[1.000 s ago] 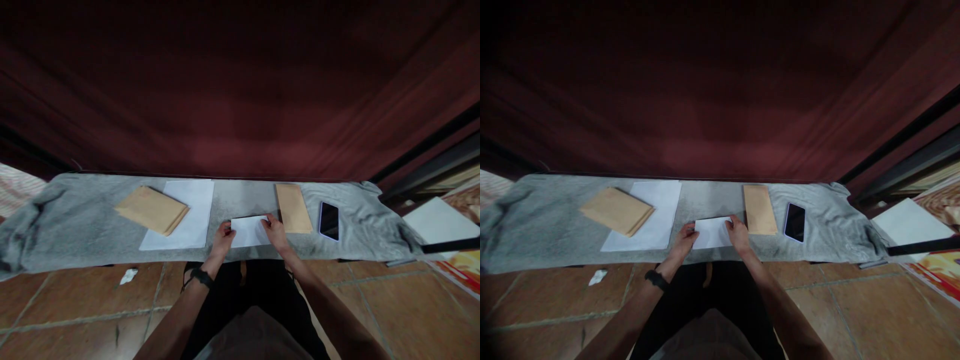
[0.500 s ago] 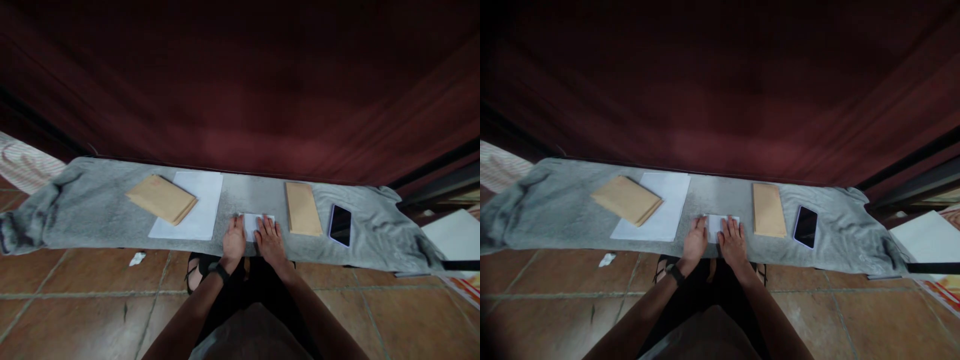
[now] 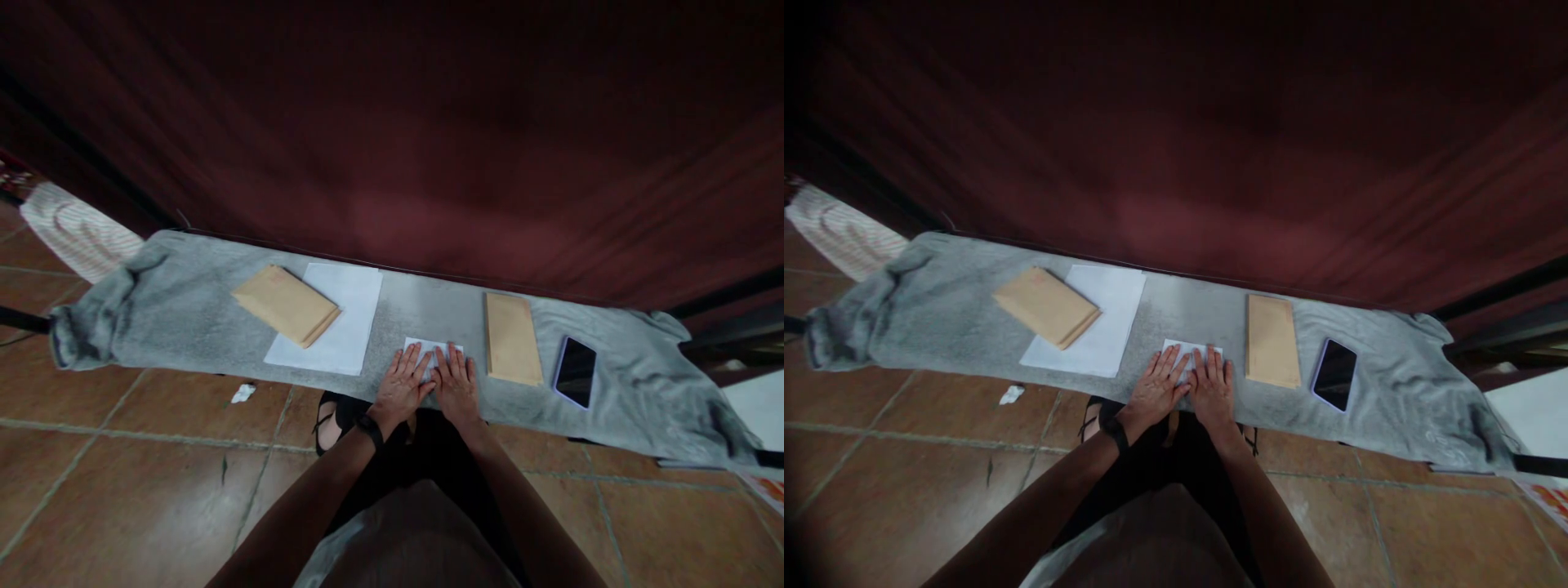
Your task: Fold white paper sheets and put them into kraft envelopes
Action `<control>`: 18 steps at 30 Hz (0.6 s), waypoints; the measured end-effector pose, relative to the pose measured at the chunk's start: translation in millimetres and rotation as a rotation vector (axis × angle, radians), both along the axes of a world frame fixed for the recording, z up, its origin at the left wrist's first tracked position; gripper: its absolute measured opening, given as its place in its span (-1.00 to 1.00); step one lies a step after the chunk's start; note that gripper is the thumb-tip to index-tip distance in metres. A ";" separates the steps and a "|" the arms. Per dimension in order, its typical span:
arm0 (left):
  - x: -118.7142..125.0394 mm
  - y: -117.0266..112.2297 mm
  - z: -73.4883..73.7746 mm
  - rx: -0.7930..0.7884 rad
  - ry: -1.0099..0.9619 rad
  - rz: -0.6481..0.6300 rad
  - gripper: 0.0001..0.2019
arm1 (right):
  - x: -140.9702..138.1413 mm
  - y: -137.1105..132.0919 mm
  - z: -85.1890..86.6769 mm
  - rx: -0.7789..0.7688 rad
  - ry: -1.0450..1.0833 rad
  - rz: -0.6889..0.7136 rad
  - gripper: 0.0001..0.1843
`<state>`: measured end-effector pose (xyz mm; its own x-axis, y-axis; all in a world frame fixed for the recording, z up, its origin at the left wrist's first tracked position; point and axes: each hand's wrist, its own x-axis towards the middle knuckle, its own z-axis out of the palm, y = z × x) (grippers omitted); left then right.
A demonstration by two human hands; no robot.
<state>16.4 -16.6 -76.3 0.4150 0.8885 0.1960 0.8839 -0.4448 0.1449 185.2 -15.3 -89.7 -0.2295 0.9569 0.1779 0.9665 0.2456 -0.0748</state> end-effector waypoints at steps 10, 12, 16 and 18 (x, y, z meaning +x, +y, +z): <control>-28.0 -9.5 10.7 -0.050 -0.040 -0.065 -0.26 | 24.1 -6.2 -9.4 0.069 0.070 0.019 -0.37; -31.4 -12.0 9.7 -0.058 -0.039 -0.054 -0.24 | 26.4 -6.8 -10.8 0.076 0.080 0.027 -0.35; -34.6 -14.9 5.8 -0.052 -0.029 -0.038 -0.19 | 26.5 -6.8 -10.4 0.084 0.080 0.020 -0.32; -34.3 -14.9 5.1 -0.047 -0.033 -0.031 -0.20 | 26.3 -7.5 -9.5 0.079 0.078 0.003 -0.32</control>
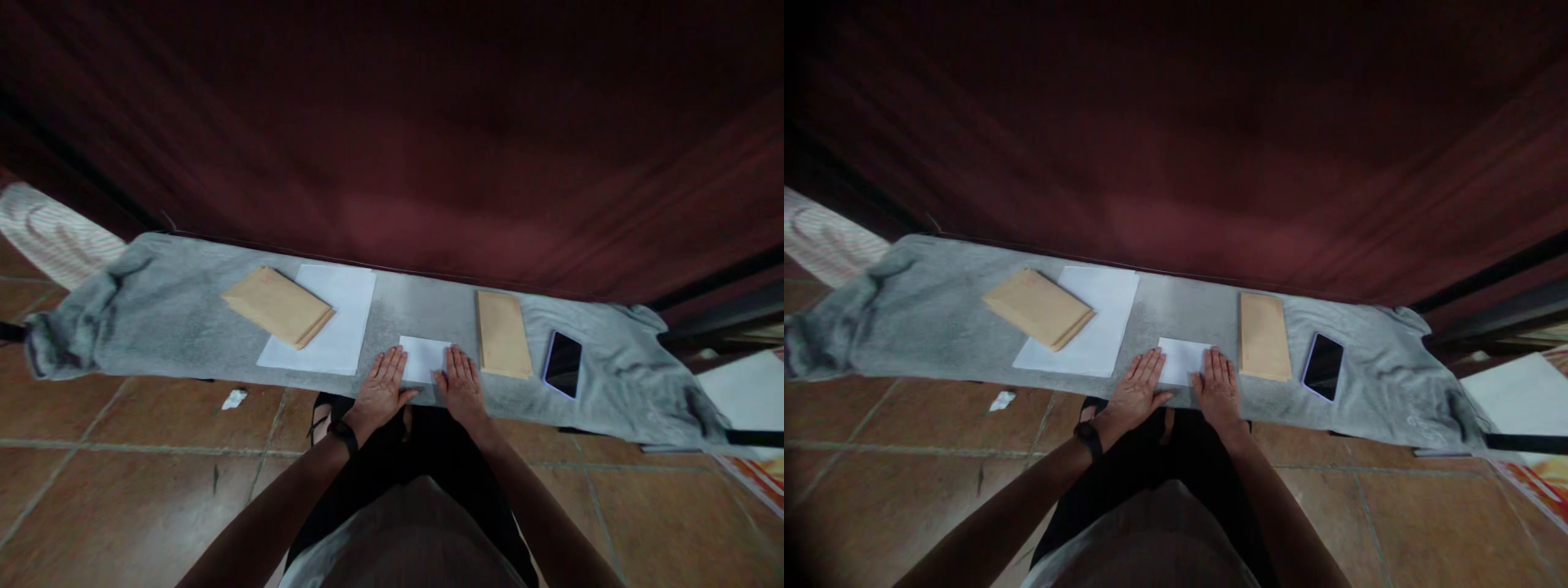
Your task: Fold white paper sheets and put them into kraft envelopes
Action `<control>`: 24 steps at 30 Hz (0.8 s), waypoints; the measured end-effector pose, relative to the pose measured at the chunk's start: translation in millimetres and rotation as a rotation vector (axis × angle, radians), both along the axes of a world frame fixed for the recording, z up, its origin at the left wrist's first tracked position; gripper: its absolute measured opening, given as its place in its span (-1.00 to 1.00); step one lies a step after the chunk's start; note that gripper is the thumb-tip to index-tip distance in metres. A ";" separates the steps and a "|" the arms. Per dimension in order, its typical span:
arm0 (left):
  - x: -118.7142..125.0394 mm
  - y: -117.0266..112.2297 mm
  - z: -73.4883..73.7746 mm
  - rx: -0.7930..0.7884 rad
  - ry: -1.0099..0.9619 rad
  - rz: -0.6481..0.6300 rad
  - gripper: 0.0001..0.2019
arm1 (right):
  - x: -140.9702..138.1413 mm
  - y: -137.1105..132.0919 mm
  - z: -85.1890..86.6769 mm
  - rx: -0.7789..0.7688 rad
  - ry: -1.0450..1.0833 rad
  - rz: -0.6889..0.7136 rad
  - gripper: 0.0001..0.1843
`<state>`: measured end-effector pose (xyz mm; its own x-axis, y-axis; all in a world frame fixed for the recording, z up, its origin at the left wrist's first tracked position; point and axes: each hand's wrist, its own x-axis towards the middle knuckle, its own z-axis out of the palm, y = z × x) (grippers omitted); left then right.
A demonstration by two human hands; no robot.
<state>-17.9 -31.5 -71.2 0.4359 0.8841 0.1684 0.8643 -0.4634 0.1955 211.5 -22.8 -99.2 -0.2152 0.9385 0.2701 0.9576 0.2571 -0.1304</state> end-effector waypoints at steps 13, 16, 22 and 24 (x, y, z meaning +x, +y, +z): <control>4.2 0.0 1.4 0.023 -0.001 0.003 -0.29 | 1.3 13.6 7.8 0.016 0.098 -0.028 -0.40; -2.3 3.9 9.1 0.026 -0.014 0.006 -0.32 | -4.9 29.8 8.7 0.025 0.092 -0.021 -0.43; -90.9 41.0 30.3 0.070 -0.102 0.457 -0.41 | -14.5 32.6 -1.1 0.045 0.059 -0.012 -0.43; -129.1 51.6 33.9 0.066 -0.099 0.622 -0.47 | -14.7 30.7 -2.5 0.052 0.063 -0.020 -0.43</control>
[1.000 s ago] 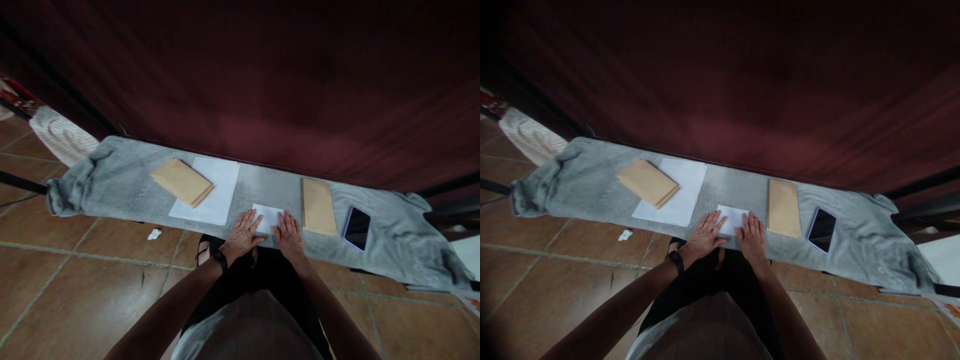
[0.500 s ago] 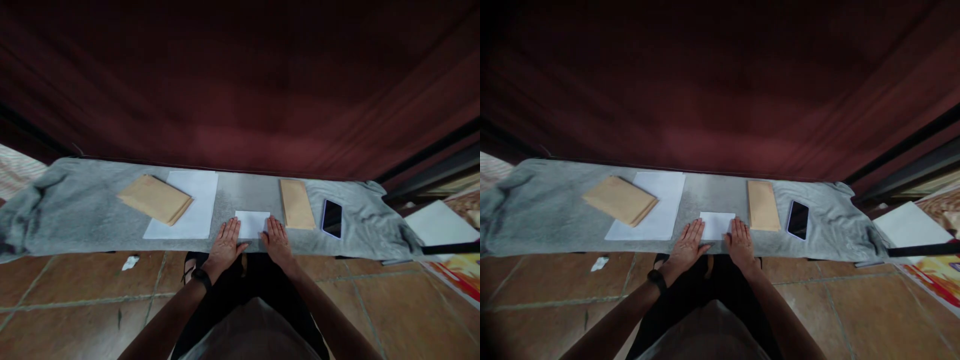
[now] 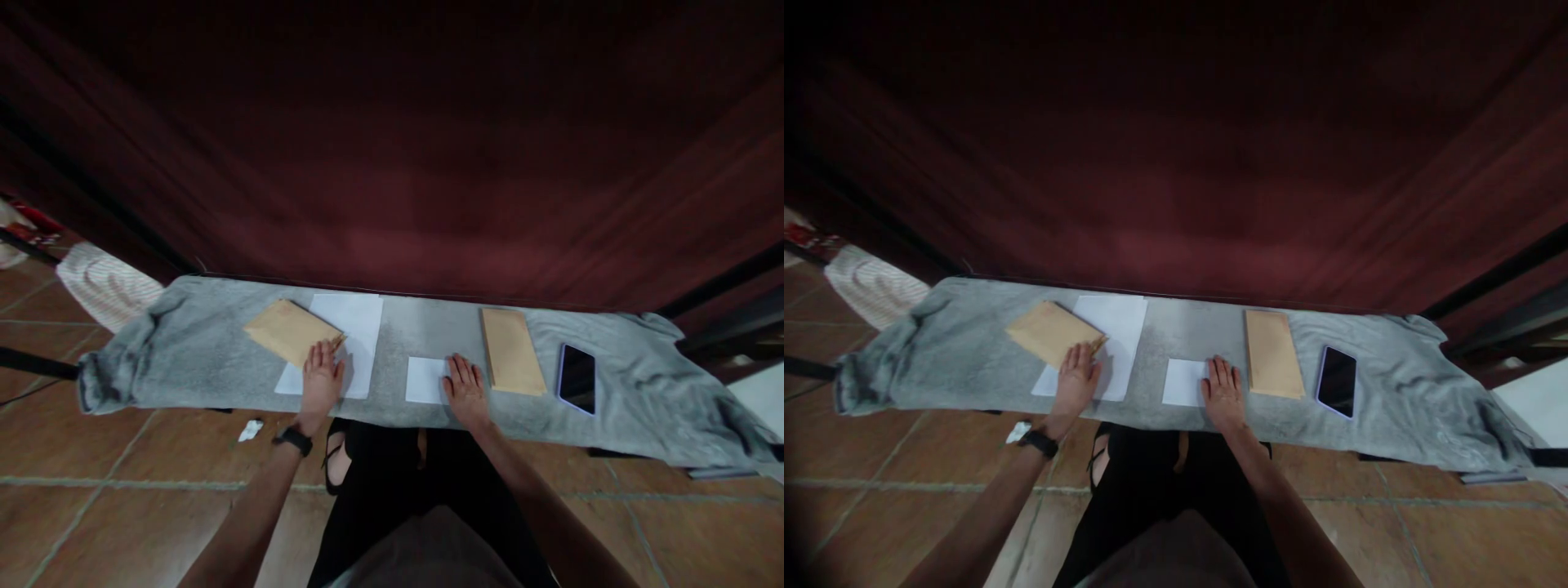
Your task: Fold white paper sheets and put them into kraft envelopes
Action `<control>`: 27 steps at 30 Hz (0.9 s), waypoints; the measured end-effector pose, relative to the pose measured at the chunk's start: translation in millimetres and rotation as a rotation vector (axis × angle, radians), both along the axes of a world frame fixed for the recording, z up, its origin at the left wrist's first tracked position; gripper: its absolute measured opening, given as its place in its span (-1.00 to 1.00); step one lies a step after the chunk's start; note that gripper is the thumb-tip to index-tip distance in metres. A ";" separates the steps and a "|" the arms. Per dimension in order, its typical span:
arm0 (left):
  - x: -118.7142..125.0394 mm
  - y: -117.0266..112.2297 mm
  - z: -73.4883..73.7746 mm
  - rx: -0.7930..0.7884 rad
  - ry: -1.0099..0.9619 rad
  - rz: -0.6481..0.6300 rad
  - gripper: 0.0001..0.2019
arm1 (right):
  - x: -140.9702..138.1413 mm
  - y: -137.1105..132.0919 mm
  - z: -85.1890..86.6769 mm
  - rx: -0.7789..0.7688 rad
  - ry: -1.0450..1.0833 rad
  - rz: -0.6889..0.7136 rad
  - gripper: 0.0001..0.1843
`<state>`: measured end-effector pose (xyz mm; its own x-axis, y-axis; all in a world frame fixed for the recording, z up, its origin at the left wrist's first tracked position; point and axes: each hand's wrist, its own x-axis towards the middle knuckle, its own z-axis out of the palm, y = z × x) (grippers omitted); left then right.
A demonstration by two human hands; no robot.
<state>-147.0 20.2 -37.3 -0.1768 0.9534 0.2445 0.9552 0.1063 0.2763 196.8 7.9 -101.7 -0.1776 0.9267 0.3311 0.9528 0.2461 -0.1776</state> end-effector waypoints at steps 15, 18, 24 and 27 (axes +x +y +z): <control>-31.4 -1.5 26.9 -0.036 0.379 -0.041 -0.75 | 1.6 -1.6 4.4 0.020 0.027 0.009 -0.46; -14.4 -11.0 45.0 0.043 0.410 -0.080 -0.75 | -1.2 -2.4 9.6 0.030 0.054 0.001 -0.48; 62.9 -54.9 53.1 0.039 0.354 -0.358 -0.76 | -58.5 -7.2 38.1 -0.260 0.758 0.057 -0.48; 97.3 -74.2 43.7 0.026 0.284 -0.468 -0.78 | -89.9 -11.3 50.9 -0.513 1.082 0.086 -0.42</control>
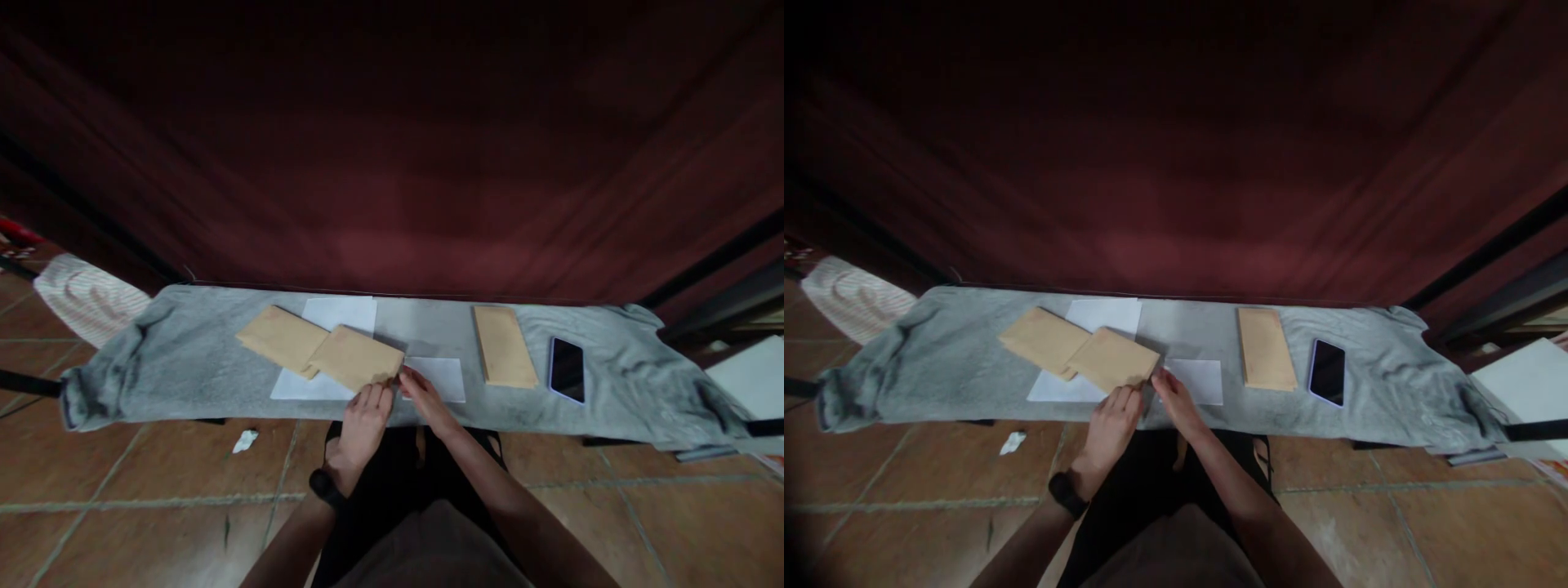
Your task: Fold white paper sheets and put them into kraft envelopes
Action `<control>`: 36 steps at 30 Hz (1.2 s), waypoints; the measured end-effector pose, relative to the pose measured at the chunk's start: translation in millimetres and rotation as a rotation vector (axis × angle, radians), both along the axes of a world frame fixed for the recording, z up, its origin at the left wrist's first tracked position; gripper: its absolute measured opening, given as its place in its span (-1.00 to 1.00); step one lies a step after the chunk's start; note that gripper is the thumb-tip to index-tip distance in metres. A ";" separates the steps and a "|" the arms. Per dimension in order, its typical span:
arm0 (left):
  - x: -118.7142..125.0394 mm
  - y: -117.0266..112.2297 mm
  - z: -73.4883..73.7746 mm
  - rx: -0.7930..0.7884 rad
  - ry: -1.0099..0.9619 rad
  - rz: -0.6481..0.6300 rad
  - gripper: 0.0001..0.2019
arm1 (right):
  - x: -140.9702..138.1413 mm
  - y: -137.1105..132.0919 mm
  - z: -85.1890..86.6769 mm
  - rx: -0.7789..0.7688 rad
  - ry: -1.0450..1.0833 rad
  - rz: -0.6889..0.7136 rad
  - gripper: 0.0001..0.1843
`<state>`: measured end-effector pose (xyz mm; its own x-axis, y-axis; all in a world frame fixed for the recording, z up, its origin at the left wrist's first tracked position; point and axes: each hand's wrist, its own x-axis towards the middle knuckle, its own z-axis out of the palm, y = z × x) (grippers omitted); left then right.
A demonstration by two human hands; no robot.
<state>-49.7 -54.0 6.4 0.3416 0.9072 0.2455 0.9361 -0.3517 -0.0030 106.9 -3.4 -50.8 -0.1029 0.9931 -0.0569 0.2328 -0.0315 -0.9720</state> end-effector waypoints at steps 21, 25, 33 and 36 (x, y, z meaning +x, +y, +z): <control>-17.4 7.6 -2.7 -0.051 -0.057 -0.180 0.09 | 45.0 -18.2 -1.3 -0.042 0.036 0.125 -0.76; -23.7 15.6 -9.2 -0.107 -0.040 -0.216 0.16 | 56.3 -21.0 5.4 0.015 -0.055 0.178 -0.79; -6.7 17.6 -4.2 -0.092 -0.079 -0.235 0.04 | 62.1 -20.4 2.8 -0.092 0.015 0.103 -0.87; -0.9 17.7 -1.8 -0.097 -0.080 -0.258 0.02 | 59.9 -21.0 -3.1 -0.171 0.119 0.126 -0.78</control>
